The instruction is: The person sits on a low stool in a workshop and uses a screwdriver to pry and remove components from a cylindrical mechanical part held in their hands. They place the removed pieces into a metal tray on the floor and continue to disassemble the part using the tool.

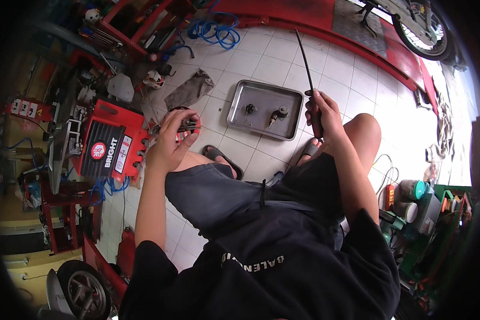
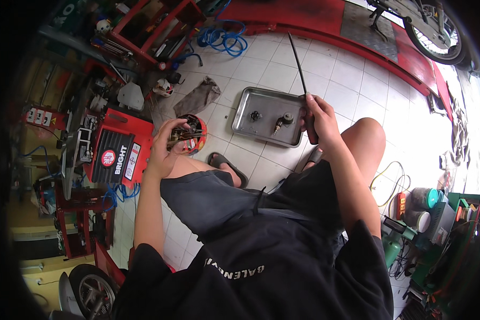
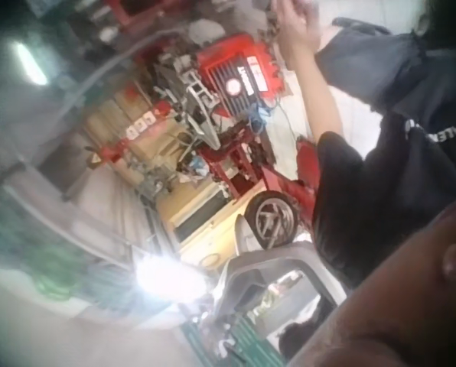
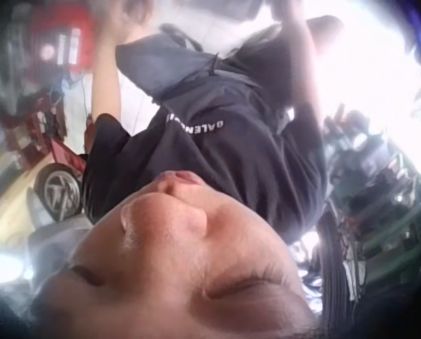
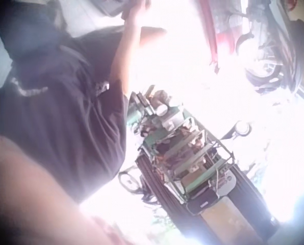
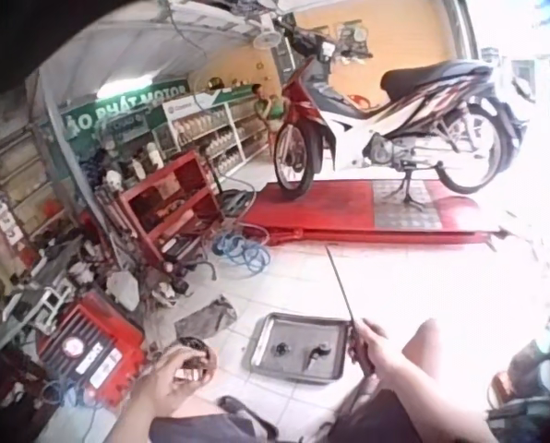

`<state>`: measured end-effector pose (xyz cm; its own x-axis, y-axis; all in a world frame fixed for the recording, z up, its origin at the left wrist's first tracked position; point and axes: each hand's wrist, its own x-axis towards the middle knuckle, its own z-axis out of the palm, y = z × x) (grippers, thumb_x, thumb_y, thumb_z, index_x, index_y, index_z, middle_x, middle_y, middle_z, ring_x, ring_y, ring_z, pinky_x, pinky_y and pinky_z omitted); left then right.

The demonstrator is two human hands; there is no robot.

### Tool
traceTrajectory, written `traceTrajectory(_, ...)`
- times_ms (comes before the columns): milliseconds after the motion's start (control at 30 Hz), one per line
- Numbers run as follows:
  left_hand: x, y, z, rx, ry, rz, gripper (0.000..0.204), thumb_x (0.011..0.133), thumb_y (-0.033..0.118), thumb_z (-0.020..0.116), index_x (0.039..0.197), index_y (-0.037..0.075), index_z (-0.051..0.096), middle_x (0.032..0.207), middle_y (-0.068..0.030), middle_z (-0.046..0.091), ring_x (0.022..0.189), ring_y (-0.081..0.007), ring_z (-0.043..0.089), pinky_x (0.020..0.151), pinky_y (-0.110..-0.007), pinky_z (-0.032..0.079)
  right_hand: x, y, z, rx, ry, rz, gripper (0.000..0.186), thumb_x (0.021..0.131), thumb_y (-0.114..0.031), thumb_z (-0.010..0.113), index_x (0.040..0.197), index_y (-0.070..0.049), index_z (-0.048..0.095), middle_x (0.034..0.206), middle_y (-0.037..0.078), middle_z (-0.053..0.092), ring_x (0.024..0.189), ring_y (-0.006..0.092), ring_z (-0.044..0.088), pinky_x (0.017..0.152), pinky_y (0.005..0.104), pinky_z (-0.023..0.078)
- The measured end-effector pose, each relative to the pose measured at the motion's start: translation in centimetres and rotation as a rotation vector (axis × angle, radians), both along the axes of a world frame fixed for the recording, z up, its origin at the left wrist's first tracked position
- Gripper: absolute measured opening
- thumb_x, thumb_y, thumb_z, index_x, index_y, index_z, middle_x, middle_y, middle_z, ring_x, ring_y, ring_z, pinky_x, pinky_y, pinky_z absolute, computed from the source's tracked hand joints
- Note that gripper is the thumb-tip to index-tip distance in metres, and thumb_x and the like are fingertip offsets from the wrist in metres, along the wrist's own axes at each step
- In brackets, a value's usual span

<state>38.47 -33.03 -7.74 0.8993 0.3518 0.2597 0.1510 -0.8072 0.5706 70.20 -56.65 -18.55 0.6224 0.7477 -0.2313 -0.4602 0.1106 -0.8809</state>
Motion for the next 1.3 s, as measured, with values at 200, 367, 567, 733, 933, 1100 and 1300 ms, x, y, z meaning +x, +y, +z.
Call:
traceTrajectory(200,1.0,4.8,-4.2,-0.313,-0.069,0.131,0.035,0.097,0.017,0.064,0.127,0.000,0.056,0.112,-0.0104,0.065,0.105,-0.0175,0.063,0.096,-0.032,0.048,2.8,2.3,3.0,0.023,0.424,0.107,0.026,0.102,-0.034,0.055,0.108,-0.009,0.057,0.085,0.004,0.059,0.071,0.0169,0.057,0.064,0.0338,0.050)
traceTrajectory(367,10.7,9.6,-14.2,-0.501,0.224,0.114,0.039,0.095,0.024,0.067,0.124,0.000,0.058,0.106,-0.0095,0.066,0.097,-0.0173,0.064,0.088,-0.030,0.050,8.4,10.9,5.2,0.011,0.200,0.094,0.026,0.101,-0.030,0.057,0.110,-0.006,0.059,0.092,0.006,0.063,0.075,0.0175,0.060,0.068,0.0325,0.052)
traceTrajectory(567,15.4,13.9,-37.9,-0.291,0.588,0.244,0.061,0.082,0.035,0.081,0.127,0.001,0.059,0.117,-0.0159,0.065,0.104,-0.0261,0.064,0.091,-0.037,0.052,9.4,18.3,-2.5,-0.333,-0.138,0.167,0.031,0.097,-0.020,0.057,0.118,0.002,0.063,0.098,0.012,0.068,0.078,0.0168,0.064,0.071,0.0317,0.054)
traceTrajectory(733,22.4,10.8,-43.3,-0.110,0.730,0.346,0.081,0.078,0.025,0.083,0.143,0.006,0.039,0.144,-0.0170,0.042,0.133,-0.0366,0.045,0.109,-0.046,0.043,9.8,18.7,-4.2,-0.381,-0.273,0.301,0.031,0.094,-0.018,0.059,0.115,0.003,0.067,0.097,0.011,0.071,0.081,0.0178,0.065,0.077,0.0317,0.052)
traceTrajectory(933,26.7,10.0,-43.6,-0.128,0.790,0.446,0.077,0.078,0.018,0.082,0.140,0.010,0.038,0.143,-0.0138,0.043,0.132,-0.0376,0.045,0.107,-0.049,0.045,11.1,19.0,-3.7,-0.481,-0.217,0.226,0.034,0.094,-0.026,0.059,0.108,0.004,0.068,0.087,0.013,0.069,0.080,0.0192,0.062,0.077,0.0341,0.050)
traceTrajectory(1100,26.5,10.7,-46.4,-0.163,0.777,0.476,0.062,0.078,0.024,0.081,0.132,0.010,0.053,0.138,-0.0118,0.050,0.127,-0.0352,0.052,0.100,-0.049,0.049,12.4,18.7,-2.2,-0.433,-0.082,0.170,0.037,0.088,-0.028,0.061,0.104,0.005,0.069,0.092,0.023,0.071,0.089,0.0345,0.070,0.085,0.0403,0.054)
traceTrajectory(1300,20.6,15.8,-51.4,-0.404,0.634,0.632,0.053,0.076,0.028,0.086,0.120,0.007,0.064,0.121,-0.0133,0.065,0.115,-0.0279,0.061,0.096,-0.040,0.052,11.0,19.3,-2.0,-0.364,-0.068,0.102,0.038,0.090,-0.030,0.064,0.105,0.005,0.069,0.084,0.017,0.070,0.075,0.0263,0.069,0.069,0.0393,0.056)
